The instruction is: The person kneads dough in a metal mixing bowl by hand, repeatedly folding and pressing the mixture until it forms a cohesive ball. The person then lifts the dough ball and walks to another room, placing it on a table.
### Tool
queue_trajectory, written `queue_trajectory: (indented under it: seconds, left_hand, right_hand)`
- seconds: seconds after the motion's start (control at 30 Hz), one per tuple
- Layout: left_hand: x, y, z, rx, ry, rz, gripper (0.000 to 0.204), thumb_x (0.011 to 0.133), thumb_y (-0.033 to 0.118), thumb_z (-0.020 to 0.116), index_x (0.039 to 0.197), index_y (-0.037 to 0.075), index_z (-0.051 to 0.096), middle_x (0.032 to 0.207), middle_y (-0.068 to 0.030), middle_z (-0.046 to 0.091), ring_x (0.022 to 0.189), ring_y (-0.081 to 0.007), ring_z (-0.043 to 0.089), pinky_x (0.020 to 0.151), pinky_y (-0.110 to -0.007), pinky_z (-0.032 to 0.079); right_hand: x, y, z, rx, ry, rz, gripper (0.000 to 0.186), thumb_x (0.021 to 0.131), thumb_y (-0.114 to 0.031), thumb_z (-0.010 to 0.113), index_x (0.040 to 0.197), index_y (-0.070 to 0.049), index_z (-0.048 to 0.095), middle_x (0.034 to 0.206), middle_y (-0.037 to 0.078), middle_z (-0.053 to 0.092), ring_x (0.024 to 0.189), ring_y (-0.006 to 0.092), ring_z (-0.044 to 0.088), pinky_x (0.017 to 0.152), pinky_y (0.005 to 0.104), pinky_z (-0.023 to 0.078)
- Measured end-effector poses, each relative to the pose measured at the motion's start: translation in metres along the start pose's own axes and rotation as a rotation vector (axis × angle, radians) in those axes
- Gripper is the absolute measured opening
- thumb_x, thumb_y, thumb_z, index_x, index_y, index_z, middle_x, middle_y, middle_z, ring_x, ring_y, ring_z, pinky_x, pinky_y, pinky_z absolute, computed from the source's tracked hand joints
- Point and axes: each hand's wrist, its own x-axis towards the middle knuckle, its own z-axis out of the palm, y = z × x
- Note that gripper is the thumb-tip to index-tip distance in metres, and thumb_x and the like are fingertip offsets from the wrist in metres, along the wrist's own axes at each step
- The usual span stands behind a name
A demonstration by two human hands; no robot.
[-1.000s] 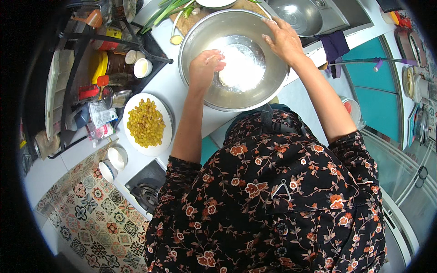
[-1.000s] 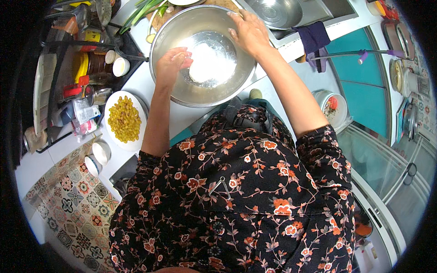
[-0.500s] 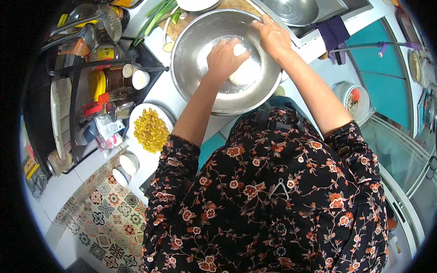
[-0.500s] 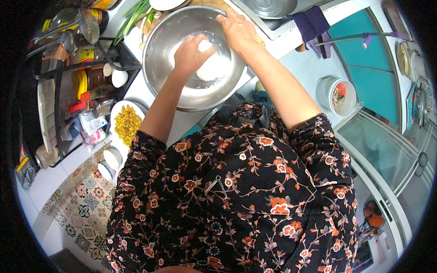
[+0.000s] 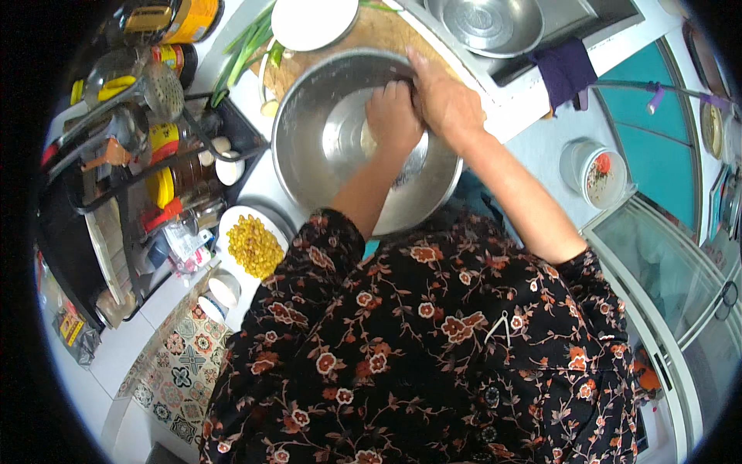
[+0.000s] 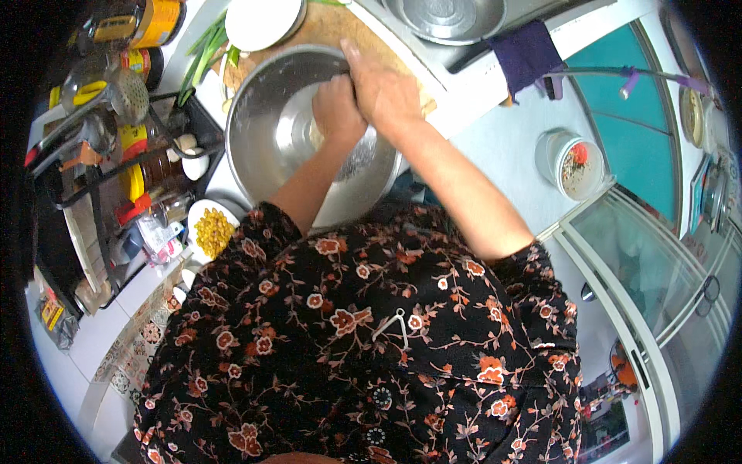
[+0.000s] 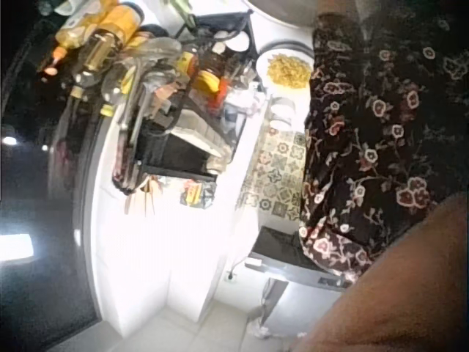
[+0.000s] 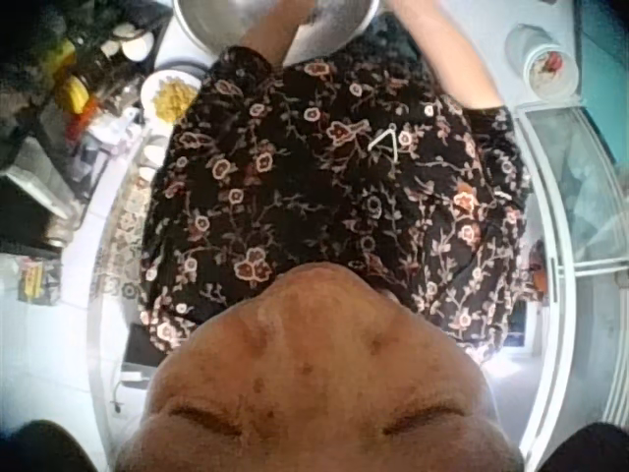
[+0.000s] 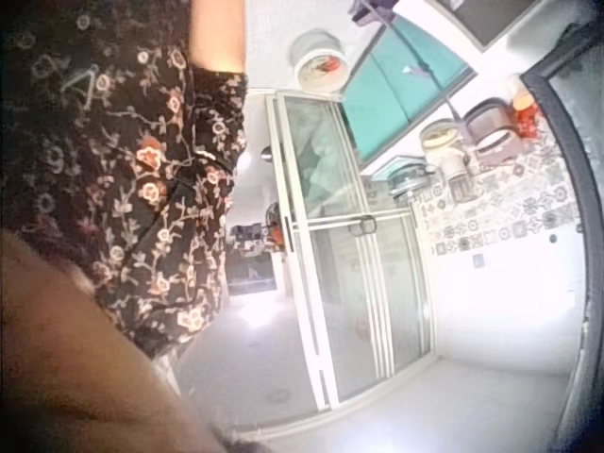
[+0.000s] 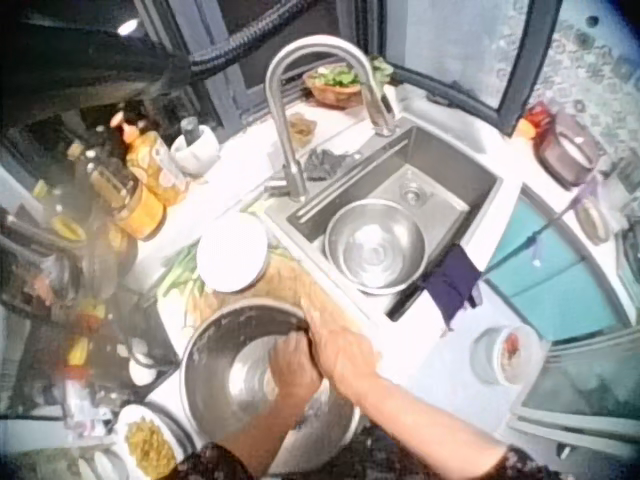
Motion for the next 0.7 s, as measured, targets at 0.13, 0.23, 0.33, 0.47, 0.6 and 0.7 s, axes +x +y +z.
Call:
queue_trajectory:
  seconds: [0.13,0.23,0.33,0.47,0.6,0.7]
  left_hand:
    - [0.003,0.002,0.011,0.016,0.020,-0.034,0.012,0.074,0.023,0.058,0.077,0.011,0.055,0.077,-0.0074,0.057,0.079,-0.0300,0.054,0.068,-0.044,0.041]
    - [0.000,-0.004,0.009,-0.013,0.057,-0.054,0.009,0.075,0.021,0.058,0.078,0.012,0.056,0.083,-0.0053,0.058,0.085,-0.0281,0.052,0.071,-0.043,0.040]
    - [0.000,-0.023,0.001,-0.222,0.056,-0.009,0.009,0.074,0.021,0.060,0.078,0.012,0.062,0.084,-0.0074,0.059,0.084,-0.0294,0.054,0.073,-0.043,0.041]
    - [-0.004,-0.039,-0.064,-0.212,0.012,0.277,0.012,0.074,0.021,0.065,0.073,0.009,0.065,0.084,-0.0108,0.061,0.082,-0.0296,0.057,0.075,-0.040,0.044]
    - [-0.030,-0.054,-0.101,-0.206,-0.393,-0.015,0.020,0.074,0.022,0.067,0.062,0.007,0.058,0.078,-0.0072,0.059,0.075,-0.0273,0.056,0.069,-0.035,0.043]
    - [-0.051,-0.058,-0.084,-0.302,-0.152,0.182,0.021,0.069,0.025,0.069,0.062,0.011,0.056,0.072,-0.0039,0.058,0.076,-0.0243,0.055,0.071,-0.041,0.039]
  right_hand:
    - [0.000,0.009,0.007,0.073,0.079,-0.091,0.038,0.088,-0.014,0.038,0.126,-0.011,0.044,0.104,0.016,0.059,0.087,0.0331,0.060,0.071,0.0423,0.048]
    - [0.002,0.006,0.002,0.073,0.046,-0.101,0.039,0.086,-0.012,0.042,0.124,-0.010,0.044,0.112,0.014,0.057,0.093,0.0325,0.059,0.077,0.0422,0.047]
    - [0.004,0.002,-0.007,0.031,-0.023,-0.076,0.043,0.083,-0.009,0.045,0.126,-0.011,0.043,0.119,0.013,0.054,0.099,0.0311,0.058,0.081,0.0413,0.046]
    - [0.011,0.015,0.004,-0.027,0.034,-0.078,0.046,0.083,-0.006,0.043,0.128,-0.013,0.041,0.123,0.010,0.052,0.104,0.0299,0.056,0.083,0.0399,0.045]
    - [0.008,0.014,0.010,-0.046,0.090,-0.099,0.041,0.086,-0.012,0.042,0.127,-0.018,0.044,0.117,0.011,0.056,0.094,0.0319,0.059,0.078,0.0424,0.048]
    - [0.008,0.015,0.013,-0.045,0.145,-0.129,0.042,0.086,-0.011,0.043,0.127,-0.018,0.044,0.112,0.011,0.059,0.091,0.0316,0.060,0.076,0.0426,0.048]
